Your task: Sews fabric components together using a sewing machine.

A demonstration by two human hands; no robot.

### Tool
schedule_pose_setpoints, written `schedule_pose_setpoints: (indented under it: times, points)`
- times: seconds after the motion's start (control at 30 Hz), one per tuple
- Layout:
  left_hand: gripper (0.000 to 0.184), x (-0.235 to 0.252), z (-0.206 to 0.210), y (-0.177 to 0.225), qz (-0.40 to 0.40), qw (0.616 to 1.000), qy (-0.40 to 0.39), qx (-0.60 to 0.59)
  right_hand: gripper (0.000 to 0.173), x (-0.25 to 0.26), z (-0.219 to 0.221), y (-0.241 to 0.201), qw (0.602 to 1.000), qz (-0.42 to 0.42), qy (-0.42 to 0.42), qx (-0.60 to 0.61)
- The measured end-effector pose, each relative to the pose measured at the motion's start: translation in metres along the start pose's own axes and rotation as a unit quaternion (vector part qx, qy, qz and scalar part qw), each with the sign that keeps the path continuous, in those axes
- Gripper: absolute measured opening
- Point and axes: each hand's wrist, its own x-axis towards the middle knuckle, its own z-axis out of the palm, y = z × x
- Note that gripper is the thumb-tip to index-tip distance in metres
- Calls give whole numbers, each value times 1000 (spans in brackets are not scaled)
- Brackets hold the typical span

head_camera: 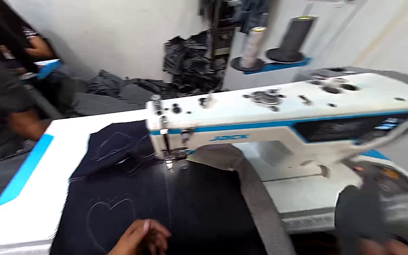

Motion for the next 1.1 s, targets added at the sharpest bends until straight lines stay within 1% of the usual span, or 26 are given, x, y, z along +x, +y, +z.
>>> schedule_pose_setpoints:
  times: [0.03,0.07,0.1,0.13,0.17,0.2,0.23,0.3,0.33,0.43,0.47,0.53,0.63,0.7,0.83,0.9,0.97,1.0,1.03,1.07,1.1]
  points:
    - [90,6,0,9,-35,997,-57,-40,20,12,20,-30,994,-71,-78,22]
    - [103,13,3,18,-59,990,-108,-62,18,16,45,-58,981,-134,-136,42]
    - [102,19,7,26,-78,987,-130,-60,18,14,71,-85,962,-189,-184,70]
    - [80,24,12,35,-102,988,-113,-36,19,10,95,-105,940,-239,-222,95]
    - [50,30,16,42,-136,989,-59,1,20,6,115,-118,921,-280,-246,115]
    - [34,35,14,46,-173,984,-6,50,20,4,128,-125,907,-304,-262,128]
    - [28,39,6,47,-198,975,34,101,21,5,135,-127,900,-306,-283,131]
    - [28,48,-20,47,-213,957,81,177,33,15,146,-120,892,-292,-321,124]
    - [33,55,-33,47,-210,949,108,209,36,21,157,-112,891,-293,-327,120]
    - [70,71,-52,39,-210,923,194,258,30,23,198,-93,895,-314,-301,103]
    - [77,70,-56,32,-204,918,222,257,30,21,208,-91,900,-304,-296,101]
    - [83,61,-59,22,-186,914,259,250,33,14,217,-91,911,-256,-300,118]
    - [79,55,-60,25,-185,910,276,248,36,7,216,-97,925,-162,-312,142]
    - [73,58,-59,26,-200,907,274,247,40,5,216,-97,928,-124,-320,142]
    - [65,66,-59,31,-243,892,252,285,41,7,215,-97,919,-101,-350,153]
    - [66,69,-60,36,-254,887,242,299,42,10,212,-96,908,-93,-373,167]
    - [69,69,-60,39,-256,881,239,319,42,10,211,-96,906,-88,-377,170]
    - [70,66,-57,39,-237,876,239,345,41,10,211,-97,907,-86,-375,170]
    - [69,60,-49,36,-191,872,234,385,41,10,210,-98,907,-84,-376,170]
    - [63,51,-39,28,-110,863,223,439,41,11,209,-98,905,-79,-382,170]
    - [55,43,-27,15,-12,847,205,491,42,12,209,-99,901,-75,-390,172]
